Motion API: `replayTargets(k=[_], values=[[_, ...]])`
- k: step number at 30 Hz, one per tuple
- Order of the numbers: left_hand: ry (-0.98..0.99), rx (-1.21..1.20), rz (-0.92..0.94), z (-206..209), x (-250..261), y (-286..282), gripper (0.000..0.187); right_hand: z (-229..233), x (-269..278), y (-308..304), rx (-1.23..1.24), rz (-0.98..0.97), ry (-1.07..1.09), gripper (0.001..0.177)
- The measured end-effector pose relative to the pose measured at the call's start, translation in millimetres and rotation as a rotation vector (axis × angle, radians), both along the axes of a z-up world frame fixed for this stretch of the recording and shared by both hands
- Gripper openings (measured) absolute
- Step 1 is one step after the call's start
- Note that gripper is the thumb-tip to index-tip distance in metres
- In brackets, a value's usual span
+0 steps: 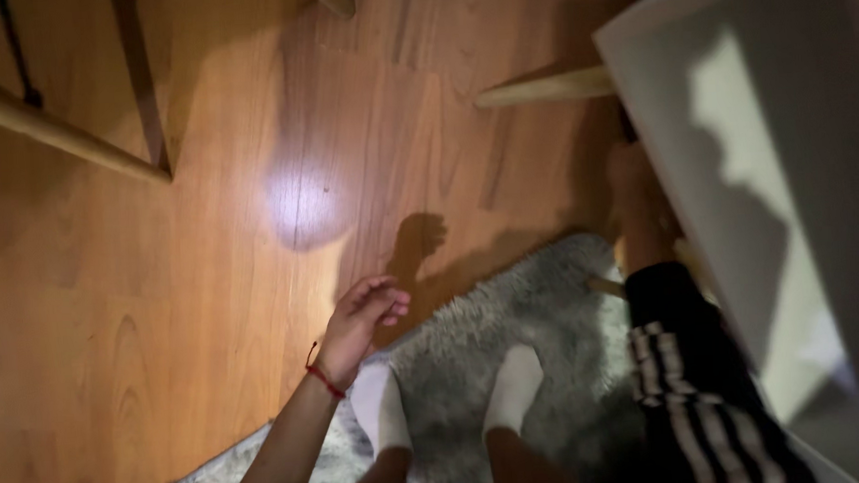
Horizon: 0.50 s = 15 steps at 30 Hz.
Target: The person takes a shoe from a closet, applies liquid polish to the leather surface using an applicator bottle, and then places the shoe back into the closet.
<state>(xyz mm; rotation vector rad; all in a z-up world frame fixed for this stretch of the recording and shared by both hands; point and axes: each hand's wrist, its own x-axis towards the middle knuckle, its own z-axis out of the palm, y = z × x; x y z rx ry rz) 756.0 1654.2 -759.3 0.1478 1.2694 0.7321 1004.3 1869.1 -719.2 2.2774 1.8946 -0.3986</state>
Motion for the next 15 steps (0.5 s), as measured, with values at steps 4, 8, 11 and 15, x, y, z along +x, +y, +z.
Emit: replayTargets(k=[4,8,11,15], values=[[0.023,0.021,-0.066,-19,-17,-4,0.029,25,-33,14,-0.019,0.001,-0.038,0.042],[0.040,-0.103,-0.063,-3,-22,-17,0.030,53,-47,1,-0.043,0.030,-0.045,0.034],[0.166,-0.023,-0.124,30,-8,-18,0.027,70,-43,-20,-0.045,0.090,-0.042,0.028],[1.021,0.842,-0.656,120,1,-21,0.022,69,-25,-91,-0.039,0.320,-0.029,0.021]])
